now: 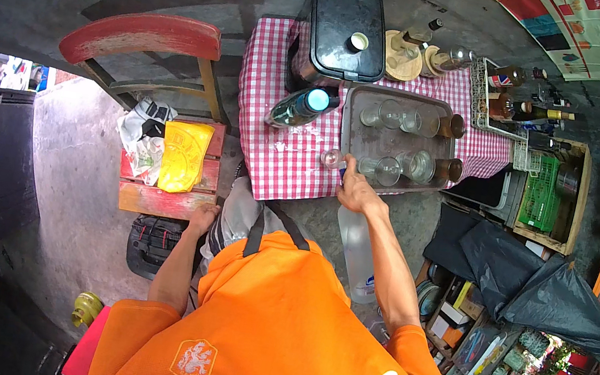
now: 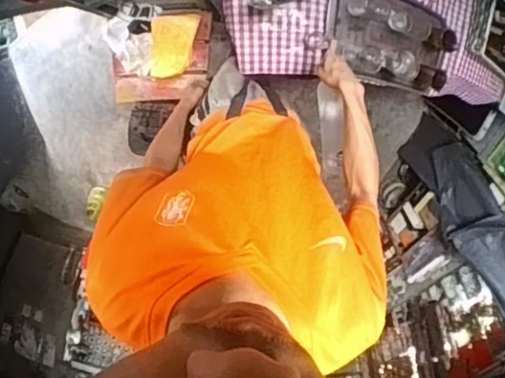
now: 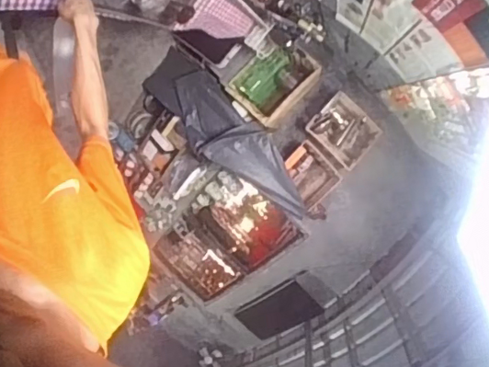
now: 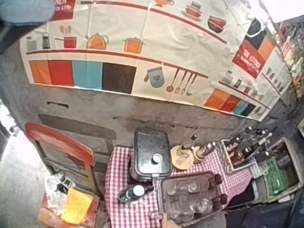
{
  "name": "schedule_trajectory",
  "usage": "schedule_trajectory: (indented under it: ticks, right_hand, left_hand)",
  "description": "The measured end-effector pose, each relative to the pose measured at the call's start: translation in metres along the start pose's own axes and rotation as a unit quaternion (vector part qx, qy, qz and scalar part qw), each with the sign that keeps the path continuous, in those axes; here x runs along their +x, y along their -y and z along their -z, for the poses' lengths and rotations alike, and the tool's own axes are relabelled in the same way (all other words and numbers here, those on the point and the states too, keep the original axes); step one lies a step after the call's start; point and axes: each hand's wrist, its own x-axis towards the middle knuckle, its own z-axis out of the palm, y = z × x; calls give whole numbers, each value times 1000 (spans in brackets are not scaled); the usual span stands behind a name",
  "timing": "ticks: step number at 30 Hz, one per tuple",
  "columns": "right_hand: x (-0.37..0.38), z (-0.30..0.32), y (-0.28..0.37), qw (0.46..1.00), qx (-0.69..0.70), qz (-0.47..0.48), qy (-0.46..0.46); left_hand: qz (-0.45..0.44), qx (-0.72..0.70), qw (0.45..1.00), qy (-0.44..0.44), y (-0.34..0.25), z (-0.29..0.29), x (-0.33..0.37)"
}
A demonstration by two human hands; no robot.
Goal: Pouring liquid from a bottle into several glasses on a tray.
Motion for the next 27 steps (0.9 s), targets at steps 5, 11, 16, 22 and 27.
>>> schedule_trajectory:
  ticks: [5, 11, 16, 22, 27]
  right_hand:
    - [-3, -1, -1, 1000, 15, -3, -12]
    - [-2, -1, 3, 999, 33, -17, -5]
    - [-1, -4, 1, 999, 33, -3, -15]
    - [-3, -1, 3, 999, 41, -16, 5]
    - [-2, 0, 3, 999, 35, -30, 10]
  left_hand:
    - [9, -14, 1000, 6, -24, 3, -10]
    - [10, -10, 1000, -3, 15, -3, 9]
    - [-9, -16, 1000, 7, 11, -2, 7]
    - [0, 8, 1000, 6, 2, 0, 2]
    - [16, -12, 1000, 15, 21, -5, 16]
